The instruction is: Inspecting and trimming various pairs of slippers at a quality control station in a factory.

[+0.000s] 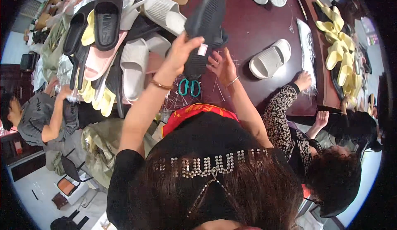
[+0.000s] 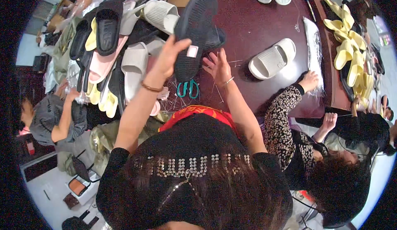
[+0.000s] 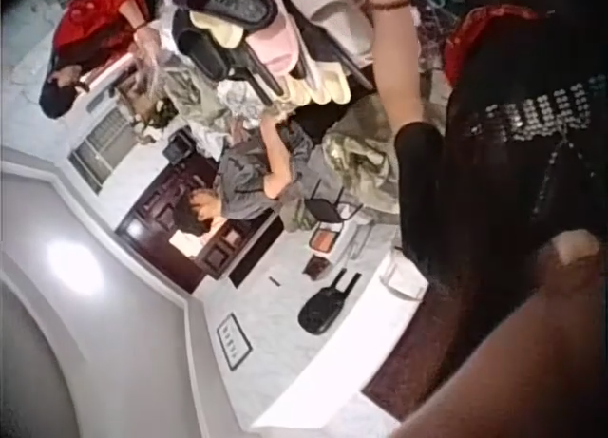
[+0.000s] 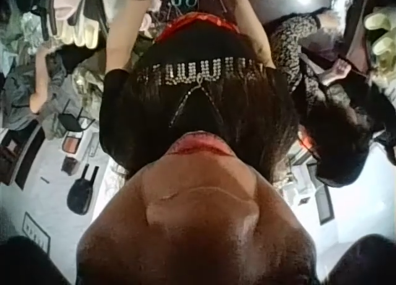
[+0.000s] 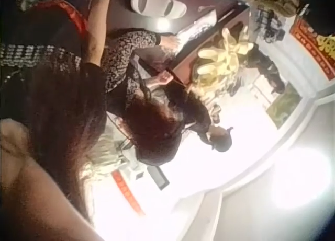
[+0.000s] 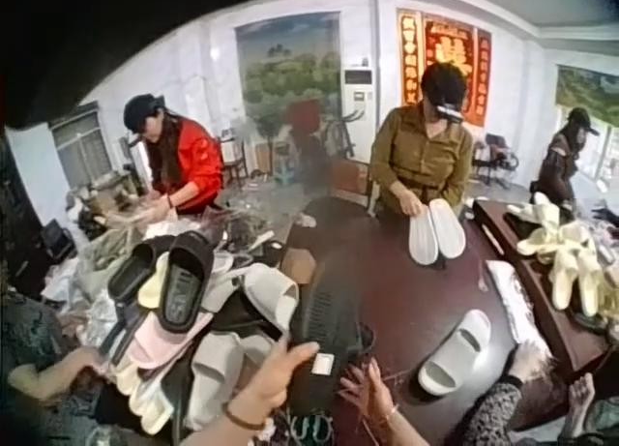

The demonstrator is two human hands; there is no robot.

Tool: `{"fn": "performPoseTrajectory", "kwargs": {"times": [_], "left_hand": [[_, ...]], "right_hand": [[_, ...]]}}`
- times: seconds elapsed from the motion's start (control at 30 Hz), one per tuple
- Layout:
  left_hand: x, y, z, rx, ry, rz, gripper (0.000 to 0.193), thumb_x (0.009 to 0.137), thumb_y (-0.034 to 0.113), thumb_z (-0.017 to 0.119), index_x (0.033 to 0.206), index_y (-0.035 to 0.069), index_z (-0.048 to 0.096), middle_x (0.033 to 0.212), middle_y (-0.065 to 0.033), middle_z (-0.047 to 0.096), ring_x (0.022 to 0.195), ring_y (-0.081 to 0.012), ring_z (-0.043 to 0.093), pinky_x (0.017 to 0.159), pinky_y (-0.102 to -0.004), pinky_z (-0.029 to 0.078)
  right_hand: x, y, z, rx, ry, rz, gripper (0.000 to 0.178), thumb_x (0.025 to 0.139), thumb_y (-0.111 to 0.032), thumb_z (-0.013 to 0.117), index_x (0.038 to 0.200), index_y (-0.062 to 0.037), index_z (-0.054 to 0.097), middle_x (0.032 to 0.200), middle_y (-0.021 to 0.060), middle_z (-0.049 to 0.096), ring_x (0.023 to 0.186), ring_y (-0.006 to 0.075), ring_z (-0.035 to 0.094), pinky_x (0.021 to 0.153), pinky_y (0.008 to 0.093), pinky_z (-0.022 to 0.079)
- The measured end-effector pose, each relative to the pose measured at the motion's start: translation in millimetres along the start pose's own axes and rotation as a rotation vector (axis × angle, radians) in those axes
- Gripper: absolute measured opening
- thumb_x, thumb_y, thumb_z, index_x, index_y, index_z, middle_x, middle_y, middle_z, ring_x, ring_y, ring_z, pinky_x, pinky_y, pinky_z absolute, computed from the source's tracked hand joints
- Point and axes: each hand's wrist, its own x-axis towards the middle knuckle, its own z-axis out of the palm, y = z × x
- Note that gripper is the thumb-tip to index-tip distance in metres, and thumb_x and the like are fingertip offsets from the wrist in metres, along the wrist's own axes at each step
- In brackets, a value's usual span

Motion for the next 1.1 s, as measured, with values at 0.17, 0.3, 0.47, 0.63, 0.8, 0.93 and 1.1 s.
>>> {"fn": "performPoseTrajectory", "kwargs": {"times": [0.17,0.3,0.47,0.63,0.8,0.93,1.1], "left_hand": [[-10,-82,10,1.079,-0.05,0.19,0.047,0.071,0.021,0.063,0.112,0.007,0.046,0.1,-0.0132,0.056,0.087,-0.0298,0.055,0.074,-0.0371,0.045],[-17,-140,22,1.462,-0.031,0.166,0.045,0.073,0.028,0.059,0.112,0.009,0.047,0.105,-0.0149,0.051,0.094,-0.0343,0.048,0.078,-0.0415,0.04],[-8,-159,-13,1.508,-0.078,0.284,0.043,0.071,0.021,0.058,0.111,0.01,0.047,0.11,-0.0116,0.046,0.096,-0.0336,0.044,0.079,-0.045,0.037],[17,-135,-89,1.667,0.41,0.135,0.048,0.07,0.022,0.058,0.115,0.014,0.045,0.109,-0.0109,0.05,0.1,-0.0337,0.042,0.087,-0.047,0.03],[33,-132,-107,1.63,0.25,-0.164,0.053,0.071,0.025,0.06,0.119,0.012,0.042,0.111,-0.0134,0.051,0.105,-0.0332,0.041,0.089,-0.0469,0.028],[41,-134,-105,1.648,0.27,-0.195,0.059,0.07,0.028,0.062,0.12,0.006,0.041,0.113,-0.0178,0.051,0.103,-0.0348,0.044,0.088,-0.0449,0.032],[46,-148,-115,1.254,0.074,-0.236,0.053,0.068,0.026,0.065,0.111,0.0,0.048,0.105,-0.0192,0.054,0.097,-0.0303,0.052,0.083,-0.0372,0.039]], "right_hand": [[11,-18,-42,0.311,0.157,-0.055,0.064,0.081,-0.053,0.043,0.131,-0.0224,0.02,0.132,0.014,0.028,0.111,0.0273,0.04,0.088,0.0487,0.033],[-1,-23,-73,0.349,0.289,-0.19,0.054,0.081,-0.05,0.047,0.12,-0.0135,0.039,0.12,0.012,0.041,0.105,0.0248,0.044,0.088,0.0399,0.035],[-26,-21,-82,-0.303,0.495,-0.324,0.047,0.08,-0.032,0.055,0.114,-0.0024,0.045,0.113,0.0121,0.047,0.103,0.0249,0.045,0.087,0.0322,0.035],[-69,-15,-60,-1.02,0.782,-0.526,0.046,0.077,-0.019,0.057,0.115,0.0016,0.042,0.111,0.0158,0.048,0.103,0.0243,0.045,0.088,0.0323,0.034],[-52,31,-36,-1.256,0.355,-0.505,0.05,0.076,-0.03,0.056,0.107,0.0075,0.046,0.109,0.0259,0.047,0.103,0.0331,0.046,0.088,0.0372,0.035],[-9,34,-37,-1.445,0.659,-0.348,0.067,0.069,-0.047,0.058,0.106,0.0083,0.047,0.108,0.0292,0.048,0.107,0.0362,0.044,0.091,0.0379,0.034],[20,13,-40,-1.273,0.679,-0.048,0.076,0.065,-0.057,0.059,0.1,0.0096,0.051,0.095,0.0268,0.055,0.095,0.0356,0.052,0.084,0.0365,0.038]]}}
